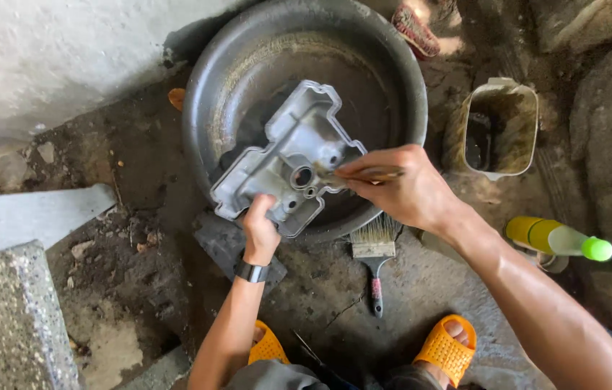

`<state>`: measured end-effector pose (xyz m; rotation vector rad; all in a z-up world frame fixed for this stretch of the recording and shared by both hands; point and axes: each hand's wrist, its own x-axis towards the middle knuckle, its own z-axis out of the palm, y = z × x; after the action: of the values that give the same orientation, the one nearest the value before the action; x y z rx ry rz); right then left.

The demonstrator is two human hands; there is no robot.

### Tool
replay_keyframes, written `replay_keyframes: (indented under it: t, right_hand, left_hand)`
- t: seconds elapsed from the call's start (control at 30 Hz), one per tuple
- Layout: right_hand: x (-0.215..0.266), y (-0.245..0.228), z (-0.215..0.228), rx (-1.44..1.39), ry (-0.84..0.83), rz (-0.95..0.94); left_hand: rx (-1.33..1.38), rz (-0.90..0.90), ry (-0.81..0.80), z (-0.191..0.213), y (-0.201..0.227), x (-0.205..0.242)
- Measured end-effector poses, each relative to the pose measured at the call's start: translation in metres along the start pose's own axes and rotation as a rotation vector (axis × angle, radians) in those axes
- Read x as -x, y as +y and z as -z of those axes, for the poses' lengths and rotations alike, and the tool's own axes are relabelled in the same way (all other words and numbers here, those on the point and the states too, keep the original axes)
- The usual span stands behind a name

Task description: Cleaning motorcycle engine components using a brush and cleaning fluid.

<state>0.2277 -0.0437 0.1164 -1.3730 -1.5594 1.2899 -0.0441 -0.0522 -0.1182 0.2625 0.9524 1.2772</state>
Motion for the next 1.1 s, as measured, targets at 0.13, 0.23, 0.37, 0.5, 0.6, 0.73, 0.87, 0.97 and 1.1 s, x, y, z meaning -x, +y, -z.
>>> replay_keyframes:
  t: [0.13, 0.23, 0.37, 0.5, 0.6, 0.73, 0.87, 0.97, 1.1]
  right_hand:
    - [-0.004, -0.012, -0.003, 0.289, 0.096, 0.183]
    - [-0.007, -0.012, -0.003, 0.222, 0.068, 0.2]
    - [-0.003, -0.009, -0.003, 0.271, 0.037, 0.089]
    - [-0.005, 0.021, -0.009, 0.347, 0.116, 0.285]
    - [-0.004, 0.027, -0.029, 0.428, 0.409, 0.198]
    - [-0.001, 0.035, -0.043, -0.179, 0.453, -0.04]
    - [0.006, 0.032, -0.046, 0.14, 0.568, 0.122]
    - [0.006, 0.036, -0.046, 0.066, 0.472, 0.101]
    - [0.011, 0.031, -0.046, 0.093, 0.349, 0.332]
  left_hand:
    - [-0.429, -0.225, 0.018, 0.005, -0.013, 0.0]
    - [-0.26, -0.144, 0.102, 0.003, -0.009, 0.004]
    - [-1.084, -0.756, -0.197, 0.019, -0.011, 0.001]
    - [-0.658, -0.282, -0.065, 0.017, -0.015, 0.007]
    - [-0.675, -0.491, -0.232, 0.002, -0.011, 0.013]
    - [-1.376, -0.768, -0.172, 0.068, -0.033, -0.005]
    - [-1.426, -1.074, -0.273, 0.044, -0.017, 0.012]
    - [-1.457, -1.197, -0.296, 0.022, -0.004, 0.023]
    - [-1.451, -1.249, -0.324, 0.004, 0.006, 0.033]
